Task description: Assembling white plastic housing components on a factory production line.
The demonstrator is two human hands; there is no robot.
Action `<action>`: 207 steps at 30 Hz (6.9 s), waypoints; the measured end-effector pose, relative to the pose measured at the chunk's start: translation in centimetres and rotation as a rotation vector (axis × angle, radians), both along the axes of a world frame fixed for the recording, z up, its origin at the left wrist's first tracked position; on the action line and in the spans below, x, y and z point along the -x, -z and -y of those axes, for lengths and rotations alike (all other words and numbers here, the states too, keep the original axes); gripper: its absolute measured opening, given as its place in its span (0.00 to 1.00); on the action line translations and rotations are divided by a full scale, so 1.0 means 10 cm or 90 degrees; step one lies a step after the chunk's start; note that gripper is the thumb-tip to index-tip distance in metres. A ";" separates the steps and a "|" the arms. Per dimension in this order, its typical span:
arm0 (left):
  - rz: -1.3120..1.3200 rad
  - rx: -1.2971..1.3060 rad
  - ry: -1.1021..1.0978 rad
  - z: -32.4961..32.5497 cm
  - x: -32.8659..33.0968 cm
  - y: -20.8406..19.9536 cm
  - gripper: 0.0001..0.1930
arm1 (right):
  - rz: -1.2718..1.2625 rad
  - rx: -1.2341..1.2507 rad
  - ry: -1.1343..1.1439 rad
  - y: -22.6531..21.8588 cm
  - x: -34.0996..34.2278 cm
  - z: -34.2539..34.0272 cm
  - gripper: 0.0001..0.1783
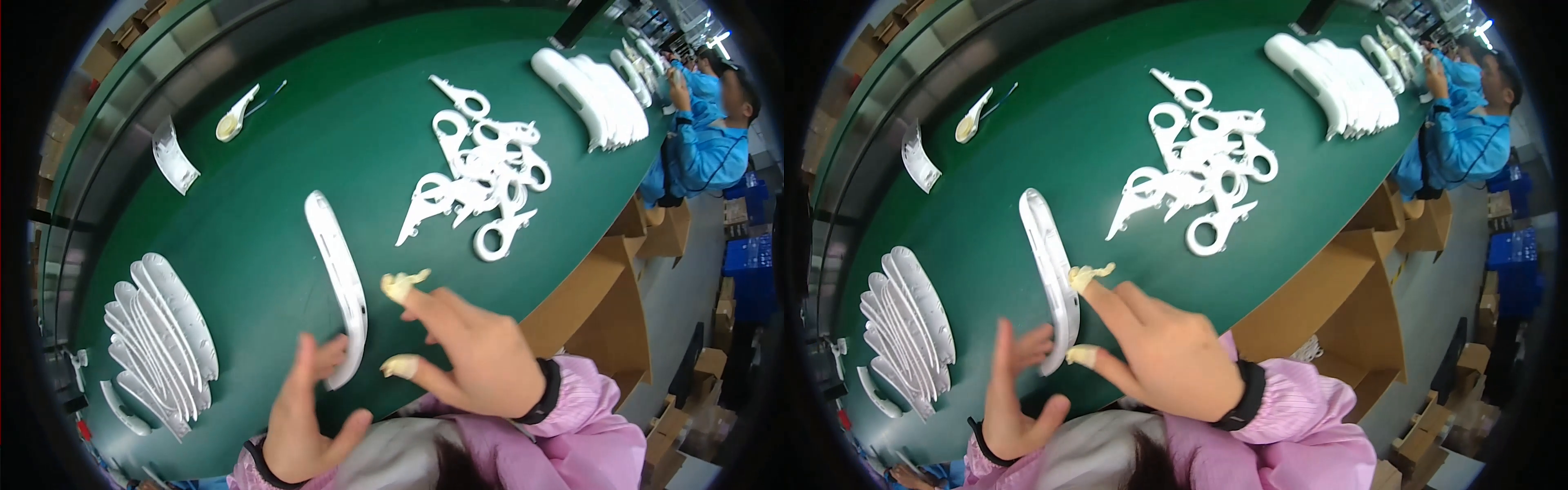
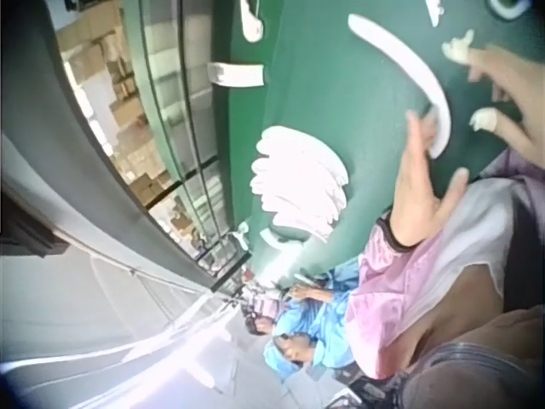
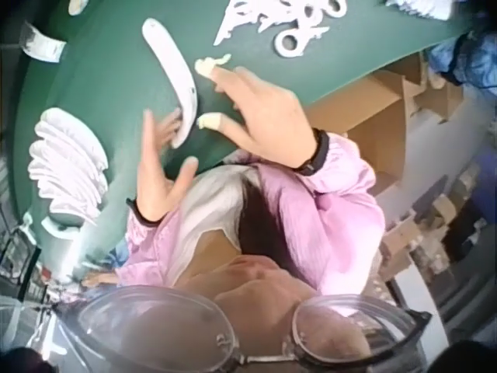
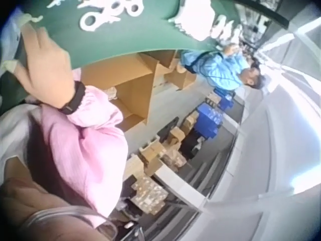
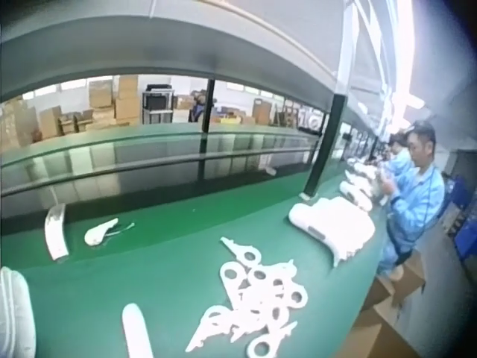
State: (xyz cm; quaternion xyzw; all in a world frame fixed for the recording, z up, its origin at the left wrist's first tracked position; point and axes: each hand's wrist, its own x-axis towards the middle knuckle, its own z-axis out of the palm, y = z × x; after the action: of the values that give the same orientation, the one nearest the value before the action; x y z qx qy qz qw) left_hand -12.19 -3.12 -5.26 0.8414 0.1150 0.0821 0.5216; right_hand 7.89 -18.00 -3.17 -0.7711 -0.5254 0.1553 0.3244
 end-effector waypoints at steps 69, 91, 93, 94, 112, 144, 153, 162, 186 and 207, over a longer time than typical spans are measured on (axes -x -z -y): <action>-0.320 0.051 -0.162 -0.82 0.61 -0.24 0.13 | -0.748 0.191 -0.204 0.15 -0.64 0.01 0.33; -0.170 -0.279 -0.097 -0.64 0.22 0.19 0.44 | 0.276 0.104 -0.162 0.08 -0.29 -0.19 0.20; -0.184 -0.271 -0.090 -0.64 0.26 0.18 0.44 | 0.259 0.055 -0.108 0.09 -0.29 -0.25 0.21; -0.196 -0.269 -0.082 -0.64 0.28 0.17 0.44 | 0.257 0.060 -0.110 0.08 -0.27 -0.30 0.21; -0.217 -0.309 -0.055 -0.62 0.28 0.16 0.48 | 0.151 0.019 -0.118 0.30 0.30 -0.83 0.17; -0.188 -0.308 -0.157 -0.53 0.20 0.15 0.31 | 0.258 0.022 -0.180 0.43 0.37 -0.77 0.19; -0.188 -0.319 -0.155 -0.53 0.19 0.12 0.31 | 0.256 0.069 -0.100 0.36 0.50 -0.77 0.25; 0.002 -0.097 -0.096 -0.46 0.34 -0.01 0.45 | -0.145 0.121 -0.017 0.14 0.33 -0.60 0.48; -0.208 -0.553 -0.465 -0.80 0.53 0.04 0.27 | 0.319 0.071 0.355 -0.09 -2.98 0.32 0.51; -0.253 -0.126 -0.315 -0.58 -0.04 -0.15 0.35 | 0.291 0.104 -0.034 0.06 -1.20 0.38 0.29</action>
State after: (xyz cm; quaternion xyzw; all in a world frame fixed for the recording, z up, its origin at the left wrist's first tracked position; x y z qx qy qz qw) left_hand -11.83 2.68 -3.72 0.8343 0.4065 0.0512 0.3688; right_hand 19.85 -21.82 -3.75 -0.7957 -0.5912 0.0269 0.1293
